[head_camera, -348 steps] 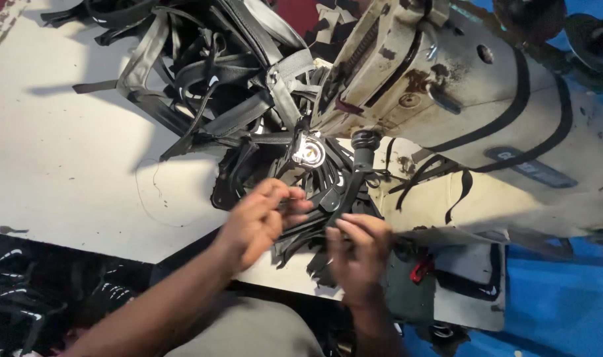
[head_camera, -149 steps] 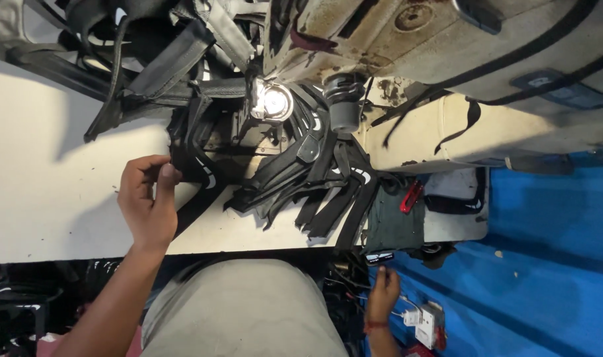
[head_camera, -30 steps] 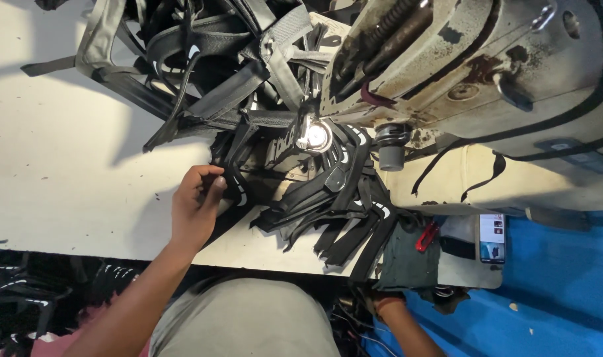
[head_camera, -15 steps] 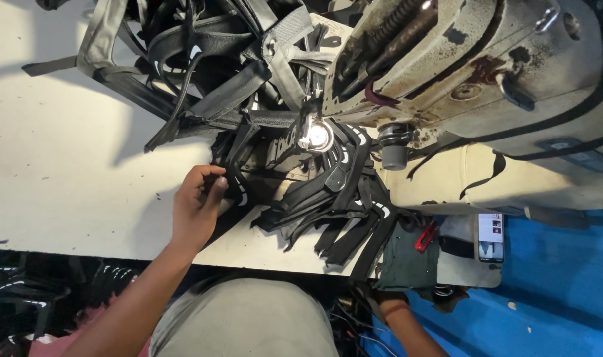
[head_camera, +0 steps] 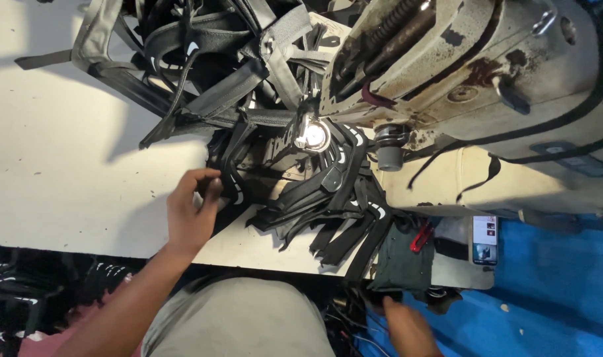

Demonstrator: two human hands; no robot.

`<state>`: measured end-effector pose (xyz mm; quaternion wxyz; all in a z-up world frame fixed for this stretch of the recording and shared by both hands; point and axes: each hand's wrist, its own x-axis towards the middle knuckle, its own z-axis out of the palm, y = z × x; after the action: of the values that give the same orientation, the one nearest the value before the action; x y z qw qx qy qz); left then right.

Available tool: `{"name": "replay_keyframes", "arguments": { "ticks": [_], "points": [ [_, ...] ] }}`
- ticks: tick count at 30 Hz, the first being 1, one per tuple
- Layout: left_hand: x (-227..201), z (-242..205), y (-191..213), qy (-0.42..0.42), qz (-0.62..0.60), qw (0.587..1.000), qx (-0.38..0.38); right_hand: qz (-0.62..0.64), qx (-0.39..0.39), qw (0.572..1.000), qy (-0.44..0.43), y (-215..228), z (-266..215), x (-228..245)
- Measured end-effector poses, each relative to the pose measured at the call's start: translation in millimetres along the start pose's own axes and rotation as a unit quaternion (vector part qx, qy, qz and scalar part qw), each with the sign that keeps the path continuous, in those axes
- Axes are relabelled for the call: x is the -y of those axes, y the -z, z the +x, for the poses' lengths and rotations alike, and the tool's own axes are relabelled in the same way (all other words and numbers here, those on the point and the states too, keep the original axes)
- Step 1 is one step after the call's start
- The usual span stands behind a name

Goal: Operating and adjusting an industrial sewing machine to stitch shoe components.

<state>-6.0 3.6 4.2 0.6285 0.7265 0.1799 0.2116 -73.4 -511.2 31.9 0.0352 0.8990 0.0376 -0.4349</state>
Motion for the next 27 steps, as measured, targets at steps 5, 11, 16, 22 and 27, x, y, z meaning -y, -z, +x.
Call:
{"name": "replay_keyframes", "arguments": {
  "ticks": [5,11,16,22,27],
  "points": [
    [-43,-16,-24,-0.077,0.015,0.992,0.095,0.08,-0.055,0.992,0.082,145,-18,73],
    [-82,-22,-77,0.007,-0.184,0.926,0.329,0.375,-0.231,0.86,0.256,185,-19,134],
    [-76,-21,-88,0.127,-0.325,0.858,0.378,0.43,-0.228,0.819,0.305,195,0,178],
    [-72,-13,-75,0.122,-0.451,0.807,0.361,0.507,-0.237,0.739,0.375,199,14,206],
    [-78,-4,-70,0.153,-0.463,0.811,0.322,0.489,-0.325,0.673,0.449,213,14,238]
  ]
}}
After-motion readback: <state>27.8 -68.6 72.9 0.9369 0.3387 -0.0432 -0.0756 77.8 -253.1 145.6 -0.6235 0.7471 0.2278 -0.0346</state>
